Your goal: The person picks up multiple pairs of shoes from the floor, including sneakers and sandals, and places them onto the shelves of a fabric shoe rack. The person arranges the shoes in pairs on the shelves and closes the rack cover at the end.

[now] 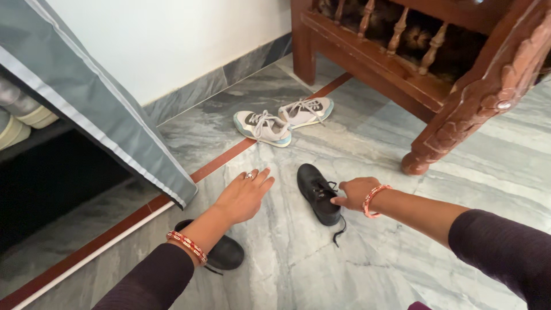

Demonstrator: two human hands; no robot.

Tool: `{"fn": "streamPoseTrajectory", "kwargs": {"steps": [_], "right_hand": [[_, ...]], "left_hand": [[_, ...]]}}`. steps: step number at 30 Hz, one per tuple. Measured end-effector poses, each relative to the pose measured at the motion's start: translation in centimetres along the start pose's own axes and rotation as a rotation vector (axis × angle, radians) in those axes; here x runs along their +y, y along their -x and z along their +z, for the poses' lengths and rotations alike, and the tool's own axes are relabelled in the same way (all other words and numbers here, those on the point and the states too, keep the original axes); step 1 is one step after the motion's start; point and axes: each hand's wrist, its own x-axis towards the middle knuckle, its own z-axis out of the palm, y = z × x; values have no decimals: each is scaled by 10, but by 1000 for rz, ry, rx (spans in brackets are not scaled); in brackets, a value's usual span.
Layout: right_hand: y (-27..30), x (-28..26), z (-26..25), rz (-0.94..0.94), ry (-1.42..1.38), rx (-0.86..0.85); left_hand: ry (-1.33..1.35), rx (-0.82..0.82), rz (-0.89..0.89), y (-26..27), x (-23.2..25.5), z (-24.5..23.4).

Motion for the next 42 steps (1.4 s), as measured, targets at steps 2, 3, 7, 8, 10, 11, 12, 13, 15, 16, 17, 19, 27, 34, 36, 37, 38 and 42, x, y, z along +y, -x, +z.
{"fn": "streamPoseTrajectory", "kwargs": {"steps": [2,3,7,8,10,11,12,13,15,16,17,19,27,34,36,37,38,42], "right_hand": [[-14,-6,14,38,-73,-10],[-20,-8,21,29,-92,8],[-36,-17,33,2,-249,54],[-38,-21,32,-1,-308,59],[-36,-31,30,-86,-280,218],[-34,-38,29,-134,-266,295],[-33,-45,26,-137,-265,295],[-32,-53,21,-148,-264,294],[-29,-70,12,-186,-245,305],[-28,-77,7,-213,-227,316],[-26,-85,5,-239,-212,328],[-26,-101,1,-242,-162,288],[-33,-152,1,-300,-124,218],[-32,-181,6,-398,-58,211],[-31,-189,6,-413,-47,213],[-30,-195,6,-413,-44,212],[-29,-201,5,-413,-42,211],[-25,-231,-2,-430,0,179]], "left_hand": [[-10,-19,1,4,-2,5],[-17,-38,-2,5,-4,7],[-55,-50,-28,19,-10,9],[-27,-81,-46,23,-12,8],[30,-144,-90,33,-16,6],[22,-122,-89,37,-18,7],[14,-100,-88,41,-20,9],[4,-82,-95,49,-24,11],[47,-33,-114,60,-31,17],[68,-7,-125,66,-34,19],[116,-3,-181,72,-36,20],[210,11,-290,83,-41,19],[412,-287,-564,136,-47,6],[874,-381,-651,188,-79,61],[849,-258,-489,209,-80,68],[832,-200,-409,219,-79,64],[730,-218,-478,226,-72,57],[609,-243,-669,245,-40,15]]}}
